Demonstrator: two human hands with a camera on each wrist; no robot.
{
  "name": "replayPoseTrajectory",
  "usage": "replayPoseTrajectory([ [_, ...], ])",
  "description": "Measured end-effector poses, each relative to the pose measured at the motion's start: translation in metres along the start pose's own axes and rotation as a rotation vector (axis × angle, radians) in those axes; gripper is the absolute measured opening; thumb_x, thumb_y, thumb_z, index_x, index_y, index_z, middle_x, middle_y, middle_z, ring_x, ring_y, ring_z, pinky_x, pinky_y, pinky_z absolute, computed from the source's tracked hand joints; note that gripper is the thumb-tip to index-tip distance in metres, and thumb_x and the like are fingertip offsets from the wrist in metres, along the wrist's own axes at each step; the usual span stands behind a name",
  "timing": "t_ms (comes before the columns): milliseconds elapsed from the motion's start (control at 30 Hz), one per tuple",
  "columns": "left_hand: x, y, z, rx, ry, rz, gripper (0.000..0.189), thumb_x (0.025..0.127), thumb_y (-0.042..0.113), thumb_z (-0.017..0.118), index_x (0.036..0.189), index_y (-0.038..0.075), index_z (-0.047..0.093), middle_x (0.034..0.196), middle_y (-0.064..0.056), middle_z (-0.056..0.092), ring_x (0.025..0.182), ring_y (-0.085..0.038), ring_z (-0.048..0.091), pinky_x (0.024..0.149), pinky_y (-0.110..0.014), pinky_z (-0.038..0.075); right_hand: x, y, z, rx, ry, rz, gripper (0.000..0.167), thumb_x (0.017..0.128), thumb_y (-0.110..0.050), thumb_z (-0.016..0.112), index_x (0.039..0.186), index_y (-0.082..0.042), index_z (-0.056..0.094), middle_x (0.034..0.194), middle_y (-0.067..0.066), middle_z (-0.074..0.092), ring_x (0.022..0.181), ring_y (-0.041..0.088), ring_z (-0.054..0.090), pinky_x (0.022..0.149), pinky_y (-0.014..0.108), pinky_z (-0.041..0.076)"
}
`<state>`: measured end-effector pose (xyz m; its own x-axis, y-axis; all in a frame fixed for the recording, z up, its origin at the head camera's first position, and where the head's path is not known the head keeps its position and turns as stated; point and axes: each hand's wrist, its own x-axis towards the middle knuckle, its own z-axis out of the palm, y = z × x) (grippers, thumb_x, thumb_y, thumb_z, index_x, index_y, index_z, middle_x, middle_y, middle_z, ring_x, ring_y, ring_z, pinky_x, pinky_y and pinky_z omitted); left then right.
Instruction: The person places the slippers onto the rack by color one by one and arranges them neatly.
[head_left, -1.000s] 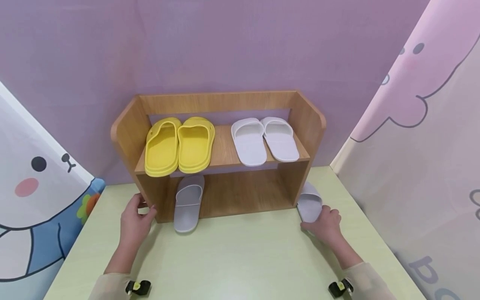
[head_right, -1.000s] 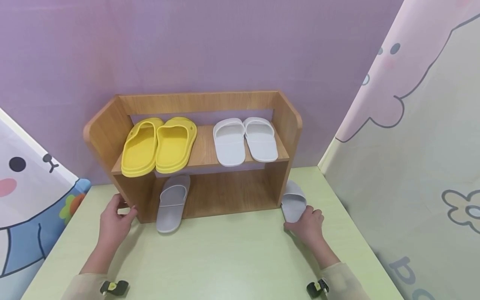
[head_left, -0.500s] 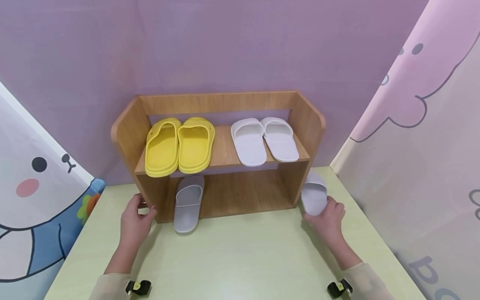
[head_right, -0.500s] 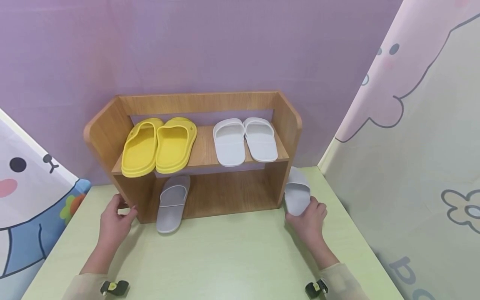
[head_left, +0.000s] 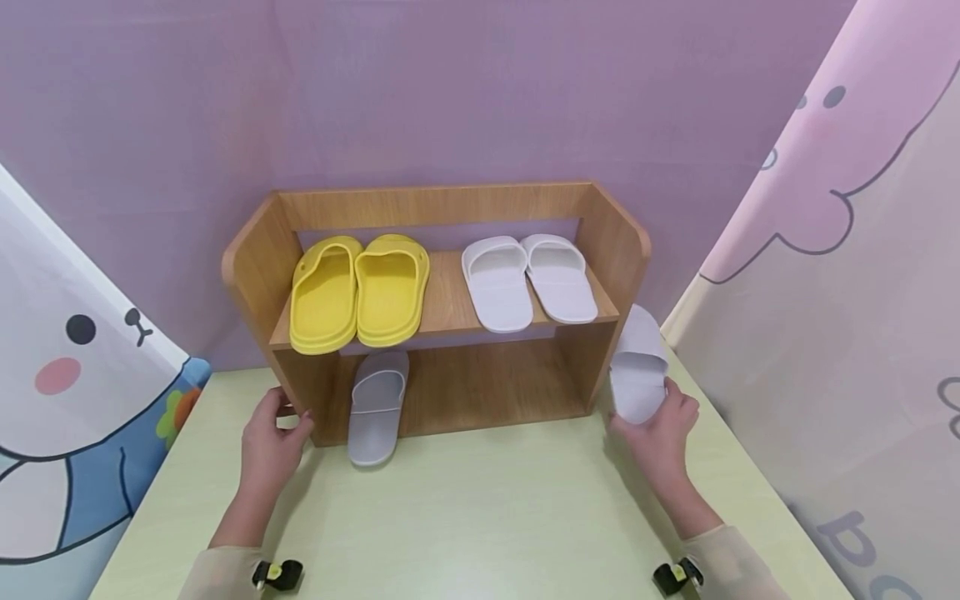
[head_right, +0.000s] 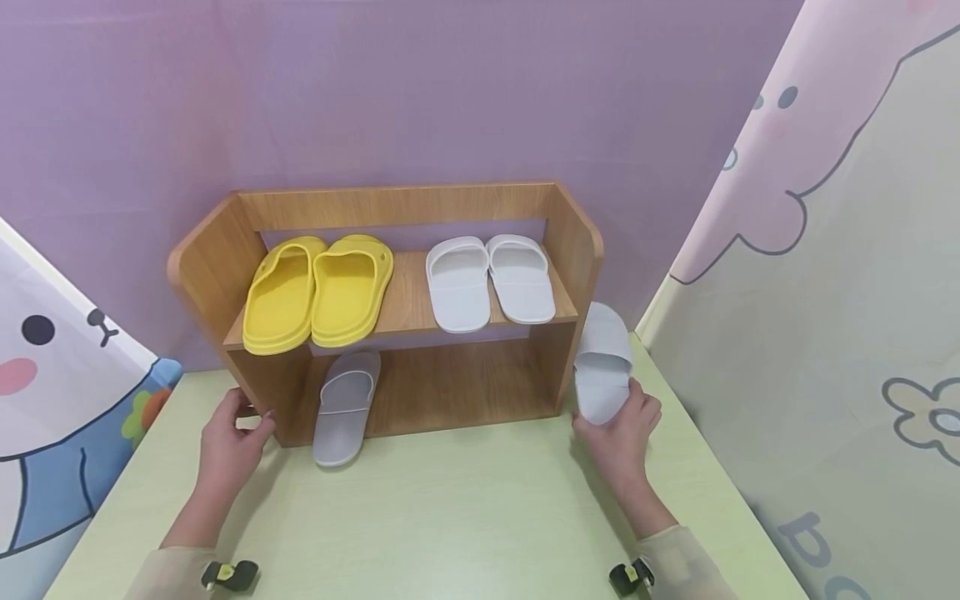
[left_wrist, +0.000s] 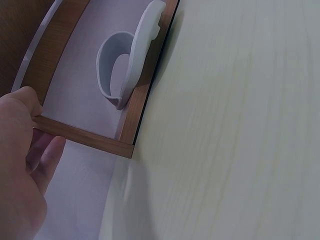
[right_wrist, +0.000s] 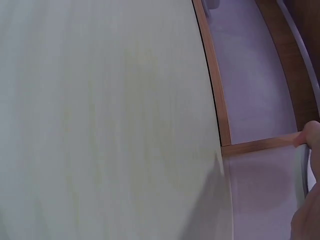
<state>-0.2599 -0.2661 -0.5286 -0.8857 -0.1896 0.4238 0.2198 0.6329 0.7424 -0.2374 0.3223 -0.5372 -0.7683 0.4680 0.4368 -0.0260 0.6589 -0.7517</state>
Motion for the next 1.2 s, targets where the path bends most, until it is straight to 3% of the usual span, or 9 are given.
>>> replayPoseTrajectory([
  [333,0.000,0.001,0.000,0.004,-0.010,0.004,0.043,0.099,0.001,0.073,0.139,0.003,0.060,0.130,-0.019,0.069,0.115,-0.036,0.067,0.072,-0.005,0.051,0.000,-0.006,-0.002,0.076,0.090,-0.048,0.112,0.066,-0.008,0.101,0.160,0.005,0.041,0.139,0.034,0.036,0.131,0.045,0.036,0.101,0.057,0.042],
  [700,-0.001,0.002,-0.001,0.011,-0.015,0.001,0.043,0.099,0.001,0.073,0.139,0.003,0.059,0.130,-0.019,0.068,0.116,-0.036,0.066,0.073,-0.006,0.051,0.001,-0.011,-0.006,0.167,0.156,-0.025,0.114,0.070,-0.007,0.101,0.165,-0.007,0.038,0.148,0.027,0.033,0.137,0.036,0.039,0.106,0.060,0.048],
  [1200,0.001,0.001,0.000,-0.003,-0.013,-0.013,0.041,0.098,0.001,0.074,0.137,0.003,0.061,0.128,-0.019,0.069,0.115,-0.035,0.067,0.072,-0.006,0.051,-0.001,-0.017,-0.011,0.242,0.236,-0.075,0.120,0.069,-0.002,0.101,0.168,-0.018,0.036,0.155,0.020,0.034,0.140,0.023,0.043,0.108,0.033,0.047],
])
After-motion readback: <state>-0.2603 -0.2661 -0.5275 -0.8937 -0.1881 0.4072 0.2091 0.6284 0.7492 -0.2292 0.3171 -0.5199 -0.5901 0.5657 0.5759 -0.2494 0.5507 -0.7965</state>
